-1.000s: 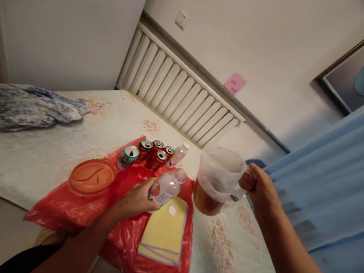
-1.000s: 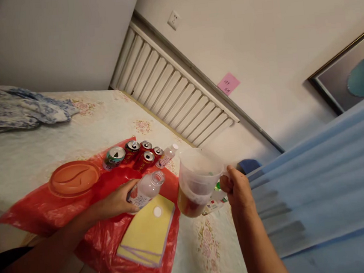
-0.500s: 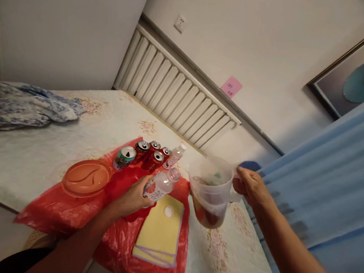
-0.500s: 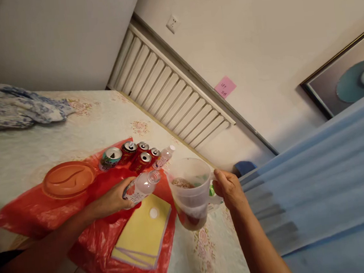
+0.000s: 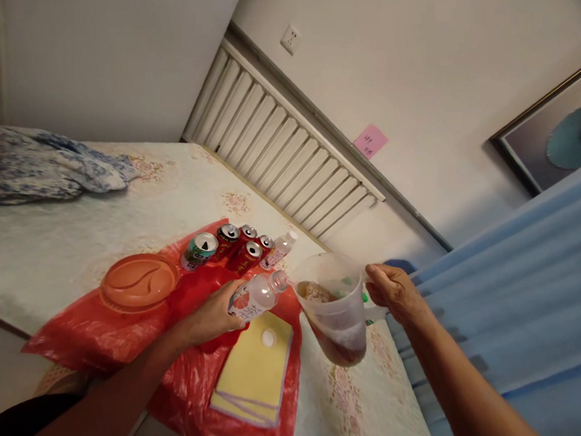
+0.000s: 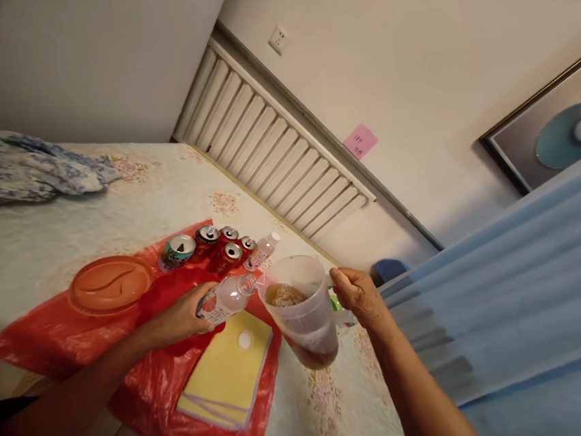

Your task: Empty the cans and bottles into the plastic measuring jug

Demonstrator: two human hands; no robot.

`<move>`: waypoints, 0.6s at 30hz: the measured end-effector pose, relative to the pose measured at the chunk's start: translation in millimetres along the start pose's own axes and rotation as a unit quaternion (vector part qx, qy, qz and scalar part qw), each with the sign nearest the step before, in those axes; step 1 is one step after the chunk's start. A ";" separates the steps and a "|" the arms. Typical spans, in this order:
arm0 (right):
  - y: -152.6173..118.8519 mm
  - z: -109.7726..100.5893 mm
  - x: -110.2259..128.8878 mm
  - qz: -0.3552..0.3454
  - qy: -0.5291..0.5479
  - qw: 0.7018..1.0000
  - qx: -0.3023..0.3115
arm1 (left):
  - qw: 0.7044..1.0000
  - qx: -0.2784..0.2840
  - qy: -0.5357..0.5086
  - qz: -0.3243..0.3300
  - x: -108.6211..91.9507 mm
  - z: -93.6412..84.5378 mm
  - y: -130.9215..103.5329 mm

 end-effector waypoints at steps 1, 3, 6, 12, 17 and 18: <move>0.1 0.6 1.4 0.000 -0.008 1.000 -0.001 | 1.000 -0.002 0.001 -0.001 -0.2 -0.3 0.0; 0.5 0.8 3.8 -0.005 -0.031 0.999 -0.005 | 1.000 -0.004 0.004 0.000 -0.4 -0.6 0.1; 1.7 -0.2 5.3 -0.011 -0.066 0.998 -0.013 | 1.000 -0.004 0.016 0.005 -0.7 -0.6 0.4; 3.4 -1.3 7.4 -0.020 -0.094 0.995 -0.010 | 0.999 0.000 0.034 0.013 -4.6 -0.3 0.7; 3.6 -2.0 11.3 -0.029 -0.117 0.993 -0.006 | 0.999 0.000 0.041 0.009 -0.3 0.0 1.1; 3.5 -2.1 12.1 -0.031 -0.123 0.992 -0.006 | 0.999 0.000 0.045 0.010 0.8 0.0 1.0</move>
Point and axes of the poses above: each hand's wrist, its own y-axis towards the middle knuckle, its own z-axis out of the palm, x = y × z, the point moved 9 cm from there along y, towards the middle knuckle, and after that the axes turned 10 degrees about z, right-handed, at the moved point
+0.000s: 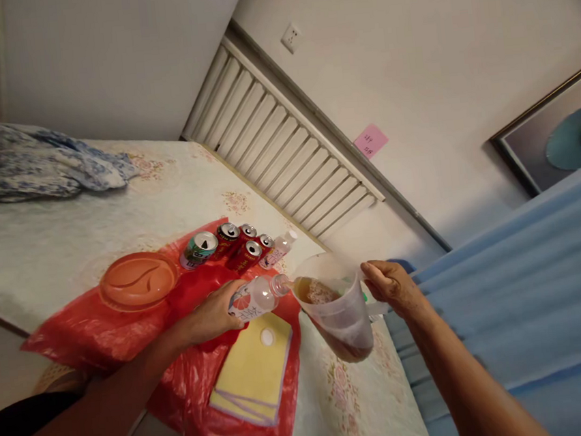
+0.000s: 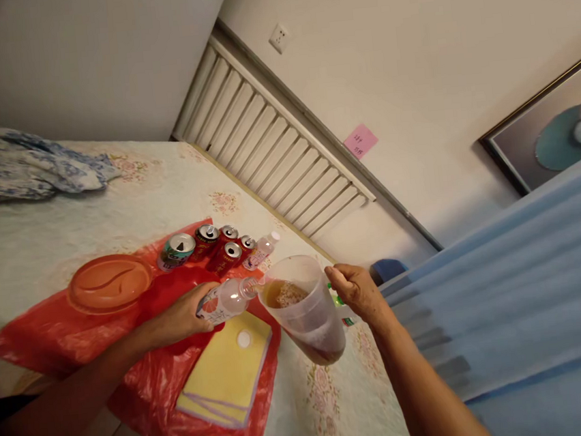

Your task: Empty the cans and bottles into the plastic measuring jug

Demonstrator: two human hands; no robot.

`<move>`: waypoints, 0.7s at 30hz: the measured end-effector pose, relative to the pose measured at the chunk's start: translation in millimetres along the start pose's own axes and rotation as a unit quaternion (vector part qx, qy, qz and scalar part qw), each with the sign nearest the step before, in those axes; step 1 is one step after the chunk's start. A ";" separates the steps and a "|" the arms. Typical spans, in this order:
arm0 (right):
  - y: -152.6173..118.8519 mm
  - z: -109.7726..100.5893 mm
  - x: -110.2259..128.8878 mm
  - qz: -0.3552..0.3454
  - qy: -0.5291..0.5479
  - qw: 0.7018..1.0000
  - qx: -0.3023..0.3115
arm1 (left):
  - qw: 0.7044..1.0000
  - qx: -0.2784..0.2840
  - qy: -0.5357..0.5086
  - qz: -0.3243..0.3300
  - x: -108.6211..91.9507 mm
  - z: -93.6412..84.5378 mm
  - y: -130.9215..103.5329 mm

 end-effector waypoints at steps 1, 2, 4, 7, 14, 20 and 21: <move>0.0 -0.2 0.6 -0.002 -0.006 1.000 -0.001 | 1.000 0.000 0.004 0.001 0.9 0.1 -0.1; 0.0 -0.6 1.2 -0.003 -0.011 1.000 -0.002 | 1.000 0.001 0.006 0.002 1.6 0.3 -0.2; -0.1 -0.9 1.8 -0.005 -0.018 1.000 -0.004 | 1.000 0.005 0.006 0.001 2.5 1.1 -0.4; -0.1 -0.8 2.8 -0.007 -0.021 1.000 -0.004 | 1.000 0.006 0.006 0.000 3.4 1.3 -0.3; -0.7 0.5 7.8 -0.010 -0.034 0.999 0.005 | 1.000 0.001 -0.008 0.002 7.8 1.9 0.9; -0.7 -0.6 9.0 -0.014 -0.052 0.999 -0.001 | 1.000 0.005 -0.003 0.002 9.2 2.4 0.8; -0.7 -0.5 9.0 -0.016 -0.056 0.998 -0.001 | 1.000 0.005 -0.004 0.004 8.5 2.2 0.7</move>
Point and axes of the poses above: each hand's wrist, its own y-axis towards the middle knuckle, its own z-axis out of the palm, x = y × z, the point moved 9 cm from there along y, towards the middle knuckle, and after that the axes turned 10 degrees about z, right-handed, at the moved point
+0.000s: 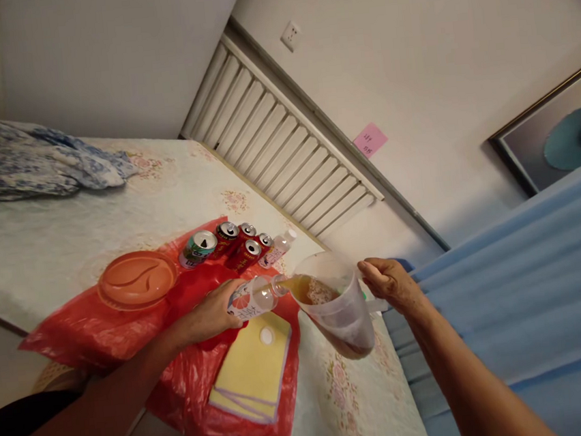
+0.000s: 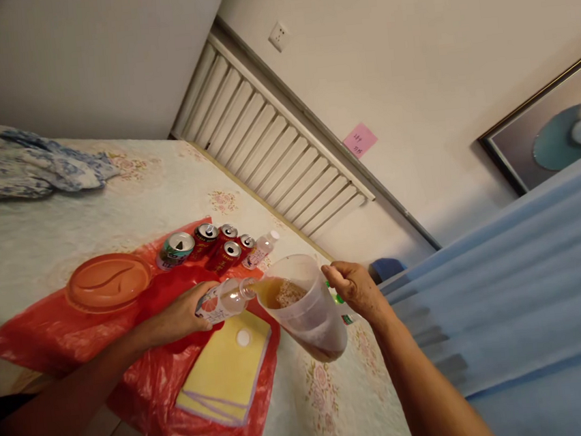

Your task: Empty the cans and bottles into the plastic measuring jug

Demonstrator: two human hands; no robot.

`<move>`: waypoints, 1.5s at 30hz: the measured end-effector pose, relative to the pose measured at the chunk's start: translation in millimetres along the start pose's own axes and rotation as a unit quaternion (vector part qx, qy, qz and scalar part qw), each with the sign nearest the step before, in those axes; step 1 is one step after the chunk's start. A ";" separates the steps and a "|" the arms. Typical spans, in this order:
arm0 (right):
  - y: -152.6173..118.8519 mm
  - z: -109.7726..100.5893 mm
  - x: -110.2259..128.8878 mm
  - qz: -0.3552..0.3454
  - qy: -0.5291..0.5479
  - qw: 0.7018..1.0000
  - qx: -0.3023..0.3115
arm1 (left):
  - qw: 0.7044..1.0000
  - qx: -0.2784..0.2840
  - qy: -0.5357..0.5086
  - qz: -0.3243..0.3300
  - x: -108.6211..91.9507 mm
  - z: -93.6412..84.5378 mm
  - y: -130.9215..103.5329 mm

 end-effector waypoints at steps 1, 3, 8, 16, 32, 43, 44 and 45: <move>0.1 0.1 0.0 -0.001 -0.004 1.000 0.000 | 1.000 -0.001 -0.001 0.002 -0.8 -0.3 -0.2; 0.3 0.4 -0.5 -0.001 -0.007 1.000 0.001 | 1.000 -0.002 -0.004 0.005 -2.1 -0.6 -0.5; 1.6 0.9 -2.3 0.002 0.000 1.000 0.004 | 1.000 -0.002 0.001 0.005 -1.2 0.0 0.1; -0.1 -0.5 2.6 -0.001 -0.034 0.999 -0.001 | 1.000 0.002 0.010 0.016 -0.9 1.2 0.1; 1.2 2.6 -0.5 -0.004 -0.051 0.999 0.008 | 1.000 0.001 0.018 0.007 -3.8 0.0 1.1; 4.5 19.7 -46.4 0.042 0.141 0.989 0.029 | 1.000 0.010 -0.011 -0.006 -0.3 3.3 -1.1; 4.9 21.9 -53.0 0.048 0.170 0.984 0.033 | 1.000 0.011 -0.018 -0.009 -0.9 3.3 -1.8; 5.3 23.5 -58.9 0.052 0.197 0.978 0.034 | 1.000 0.012 -0.024 -0.011 -2.5 3.3 -2.7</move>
Point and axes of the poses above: each hand's wrist, its own y-axis towards the middle knuckle, its own z-axis out of the palm, x = y × z, the point moved 9 cm from there along y, towards the middle knuckle, and after that the axes turned 10 degrees about z, right-handed, at the moved point
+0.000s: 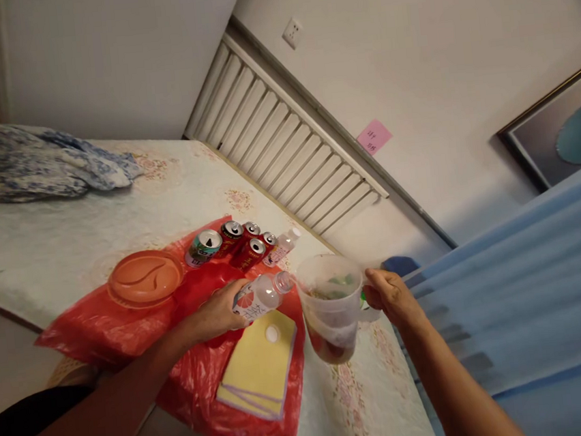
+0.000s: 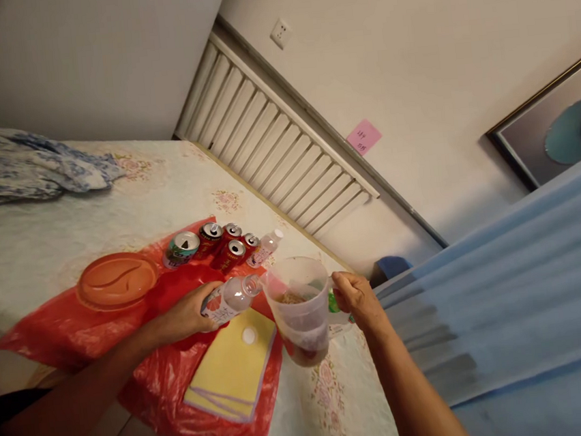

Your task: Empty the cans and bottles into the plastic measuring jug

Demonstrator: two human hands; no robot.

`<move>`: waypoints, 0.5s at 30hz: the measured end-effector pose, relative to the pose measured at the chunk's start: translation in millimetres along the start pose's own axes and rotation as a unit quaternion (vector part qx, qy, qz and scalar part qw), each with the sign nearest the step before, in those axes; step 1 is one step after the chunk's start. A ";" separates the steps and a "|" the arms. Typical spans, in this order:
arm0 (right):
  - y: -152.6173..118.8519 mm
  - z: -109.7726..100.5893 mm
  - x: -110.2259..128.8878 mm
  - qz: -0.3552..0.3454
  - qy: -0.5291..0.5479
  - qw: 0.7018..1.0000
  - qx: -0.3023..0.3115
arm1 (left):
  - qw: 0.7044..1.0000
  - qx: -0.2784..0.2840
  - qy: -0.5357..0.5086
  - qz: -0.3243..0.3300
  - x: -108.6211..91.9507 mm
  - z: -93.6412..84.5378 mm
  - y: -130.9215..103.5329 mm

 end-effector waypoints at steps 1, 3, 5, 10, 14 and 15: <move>0.9 -1.0 -5.1 0.002 0.024 1.000 -0.002 | 1.000 0.002 -0.005 -0.001 -2.4 0.0 -1.3; 2.5 -2.8 -12.4 0.003 0.062 0.998 -0.015 | 1.000 0.014 -0.014 -0.002 -9.2 1.1 -5.2; 3.7 -1.9 -15.2 -0.001 0.105 0.994 -0.030 | 0.999 0.036 -0.029 -0.007 -16.5 5.1 -10.4; 10.0 16.0 -11.3 -0.028 0.263 0.963 -0.046 | 0.979 0.138 -0.149 -0.002 -32.3 34.9 -27.1; 19.8 41.2 -9.8 -0.044 0.385 0.920 -0.057 | 0.961 0.209 -0.179 -0.012 -34.5 60.3 -40.3; 22.5 49.7 -9.5 -0.049 0.406 0.911 -0.056 | 0.957 0.224 -0.182 -0.010 -35.1 65.8 -42.8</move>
Point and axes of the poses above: each hand's wrist, its own y-axis towards the middle knuckle, its own z-axis out of the palm, x = y × z, the point moved 9 cm from there along y, towards the middle knuckle, and after that the axes turned 10 degrees about z, right-handed, at the moved point
